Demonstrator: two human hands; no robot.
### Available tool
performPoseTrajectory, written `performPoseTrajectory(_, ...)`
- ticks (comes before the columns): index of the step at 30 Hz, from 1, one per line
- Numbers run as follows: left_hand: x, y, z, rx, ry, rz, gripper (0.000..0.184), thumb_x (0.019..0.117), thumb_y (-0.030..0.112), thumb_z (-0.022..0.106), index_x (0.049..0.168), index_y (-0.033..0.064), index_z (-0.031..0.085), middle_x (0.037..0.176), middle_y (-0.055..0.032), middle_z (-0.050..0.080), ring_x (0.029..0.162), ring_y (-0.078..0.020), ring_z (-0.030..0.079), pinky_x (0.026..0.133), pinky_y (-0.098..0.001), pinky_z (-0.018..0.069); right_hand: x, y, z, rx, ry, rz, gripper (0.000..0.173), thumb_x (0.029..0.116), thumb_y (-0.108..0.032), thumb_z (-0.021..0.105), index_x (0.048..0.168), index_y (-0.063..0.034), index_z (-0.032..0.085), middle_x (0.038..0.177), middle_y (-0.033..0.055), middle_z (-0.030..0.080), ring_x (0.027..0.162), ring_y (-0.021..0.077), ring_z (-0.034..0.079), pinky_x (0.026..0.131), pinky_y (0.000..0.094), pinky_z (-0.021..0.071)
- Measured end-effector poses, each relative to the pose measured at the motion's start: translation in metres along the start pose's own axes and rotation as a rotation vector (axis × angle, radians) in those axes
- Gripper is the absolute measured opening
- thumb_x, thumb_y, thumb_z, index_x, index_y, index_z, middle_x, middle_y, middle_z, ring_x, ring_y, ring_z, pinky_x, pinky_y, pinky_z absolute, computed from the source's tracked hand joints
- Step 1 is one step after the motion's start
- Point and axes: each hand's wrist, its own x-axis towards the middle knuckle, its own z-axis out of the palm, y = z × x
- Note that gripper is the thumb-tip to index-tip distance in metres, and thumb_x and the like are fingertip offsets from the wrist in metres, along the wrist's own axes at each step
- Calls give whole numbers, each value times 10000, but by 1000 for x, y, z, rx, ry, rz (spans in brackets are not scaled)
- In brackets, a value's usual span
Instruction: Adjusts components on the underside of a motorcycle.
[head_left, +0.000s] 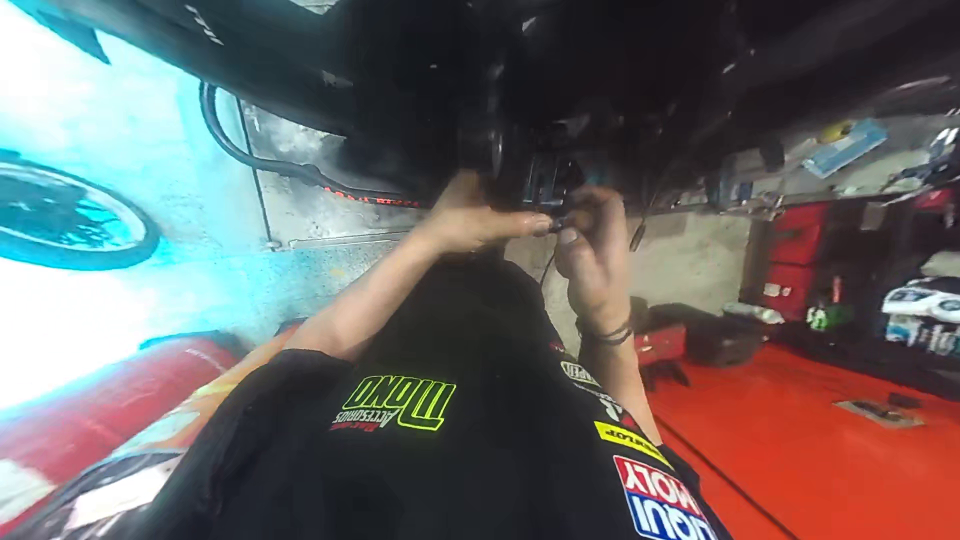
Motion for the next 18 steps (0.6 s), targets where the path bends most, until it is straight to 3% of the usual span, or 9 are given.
performPoseTrajectory(2,2,-18,-10,164,-35,22,670,750,227,926,1292,1,604,1146,-45,742,1071,-133,712,996,-358,598,-9,15,8,146,-19,58,515,1034,-364,494,1466,-97,408,922,-11,628,560,75,487,459,251,433)
performPoseTrajectory(5,7,-37,-26,332,-111,82,894,758,385,914,1424,-26,481,1215,-48,720,1118,-108,693,1025,-336,582,-18,22,24,216,18,126,530,1020,-281,480,1516,-114,391,932,2,651,540,77,472,435,239,409)
performPoseTrajectory(7,8,-42,-35,367,-145,170,937,775,391,900,1447,-70,437,1287,-99,672,1195,-129,651,1078,-336,538,-23,23,35,125,80,141,552,979,-151,505,1517,-85,402,996,29,682,649,95,577,522,263,506)
performPoseTrajectory(8,9,-43,-37,366,-144,187,920,779,379,901,1435,-78,446,1281,-115,674,1192,-146,656,1071,-347,546,-24,24,40,77,101,148,564,961,-119,528,1511,-71,411,1041,34,690,754,102,646,621,284,577)
performPoseTrajectory(10,6,-29,-30,413,-108,91,909,770,339,913,1441,-59,448,1281,-97,677,1191,-134,657,1071,-342,548,-28,27,50,52,141,165,554,951,-112,570,1483,-51,427,1075,45,700,804,117,678,665,302,605)
performPoseTrajectory(12,2,5,-14,483,-83,-156,955,761,265,921,1516,21,390,1348,-24,640,1252,-72,601,1137,-310,468,-36,28,59,64,196,182,562,950,-117,611,1477,-55,425,1038,44,703,699,122,640,567,289,565)
performPoseTrajectory(14,9,-22,-28,446,-147,130,939,771,338,910,1446,-88,417,1277,-99,677,1187,-133,661,1067,-337,554,-43,27,64,29,271,156,582,928,-96,646,1469,-63,435,987,40,698,580,118,559,452,269,482)
performPoseTrajectory(15,11,-26,-32,389,-170,201,838,772,315,912,1377,-88,495,1233,-106,697,1152,-153,680,1041,-355,572,-45,26,65,-17,305,120,590,916,-98,663,1463,-62,443,982,40,690,565,114,531,437,263,451)
performPoseTrajectory(18,11,-11,-28,310,-201,169,579,770,210,911,1214,-32,628,1120,-72,737,1051,-152,717,970,-366,610,-42,23,62,-174,400,-37,559,907,-156,710,1414,-20,518,999,82,655,608,112,534,474,258,455)
